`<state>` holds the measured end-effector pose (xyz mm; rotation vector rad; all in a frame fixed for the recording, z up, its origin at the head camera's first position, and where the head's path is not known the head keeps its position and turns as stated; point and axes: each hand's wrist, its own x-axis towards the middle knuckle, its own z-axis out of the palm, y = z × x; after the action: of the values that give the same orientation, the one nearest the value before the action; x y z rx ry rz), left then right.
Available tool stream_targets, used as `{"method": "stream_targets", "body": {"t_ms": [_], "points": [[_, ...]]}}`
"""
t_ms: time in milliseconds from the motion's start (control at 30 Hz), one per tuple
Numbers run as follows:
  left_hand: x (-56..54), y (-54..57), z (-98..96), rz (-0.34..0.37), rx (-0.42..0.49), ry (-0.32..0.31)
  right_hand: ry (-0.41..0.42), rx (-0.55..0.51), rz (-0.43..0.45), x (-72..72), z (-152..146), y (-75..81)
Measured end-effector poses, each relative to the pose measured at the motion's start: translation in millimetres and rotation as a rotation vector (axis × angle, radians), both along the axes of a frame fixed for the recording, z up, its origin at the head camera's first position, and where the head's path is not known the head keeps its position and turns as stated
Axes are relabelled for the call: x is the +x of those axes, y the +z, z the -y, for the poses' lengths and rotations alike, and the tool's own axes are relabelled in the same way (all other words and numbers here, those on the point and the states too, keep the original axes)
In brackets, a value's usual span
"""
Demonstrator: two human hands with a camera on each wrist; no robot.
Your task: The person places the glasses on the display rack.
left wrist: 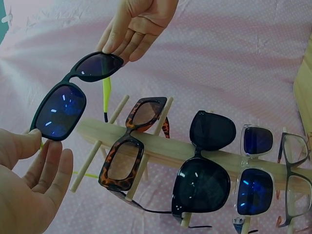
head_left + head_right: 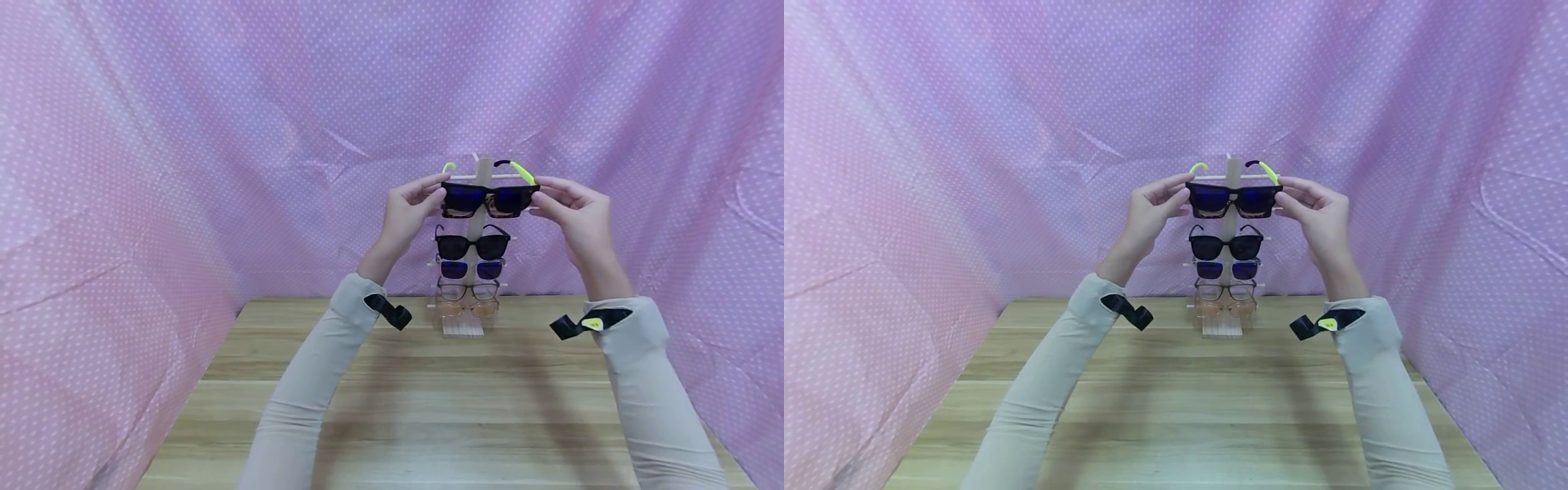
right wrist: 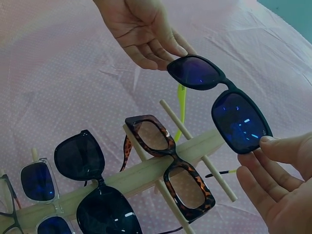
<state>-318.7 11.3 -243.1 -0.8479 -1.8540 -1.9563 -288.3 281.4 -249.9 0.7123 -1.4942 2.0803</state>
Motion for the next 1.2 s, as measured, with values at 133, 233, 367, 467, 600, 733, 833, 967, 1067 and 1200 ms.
{"method": "stream_targets", "body": {"t_ms": [133, 233, 367, 467, 600, 733, 833, 967, 1067, 1200], "points": [[-2.9, -0.8, -3.3, 0.021, 0.031, 0.011, -0.026, -0.025, -0.004, -4.4, 3, -0.9], [-5.4, -1.3, -5.2, 0.035, 0.05, 0.026, -0.046, -0.042, 0.001, -6.8, 5, -0.9], [-8.7, -2.4, -6.4, 0.048, 0.078, 0.035, -0.066, -0.057, 0.01, -9.6, 8, -0.5], [-10.2, -3.2, -6.6, 0.058, 0.096, 0.04, -0.083, -0.057, 0.02, -11.5, 10, -0.2], [-12.9, -3.8, -7.0, 0.071, 0.092, 0.059, -0.105, -0.054, 0.036, -14.1, 11, 0.5], [-15.7, -3.7, -7.7, 0.077, 0.075, 0.067, -0.121, -0.069, 0.051, -18.1, 11, 1.4], [-18.5, -3.5, -9.1, 0.074, 0.068, 0.073, -0.145, -0.084, 0.058, -22.6, 12, 2.4], [-23.2, -3.0, -11.1, 0.07, 0.071, 0.085, -0.186, -0.095, 0.064, -29.3, 14, 4.4], [-26.0, -2.7, -12.1, 0.073, 0.073, 0.087, -0.204, -0.103, 0.068, -33.7, 14, 5.4], [-29.5, -3.2, -13.3, 0.079, 0.067, 0.093, -0.207, -0.112, 0.08, -38.5, 15, 5.6]]}}
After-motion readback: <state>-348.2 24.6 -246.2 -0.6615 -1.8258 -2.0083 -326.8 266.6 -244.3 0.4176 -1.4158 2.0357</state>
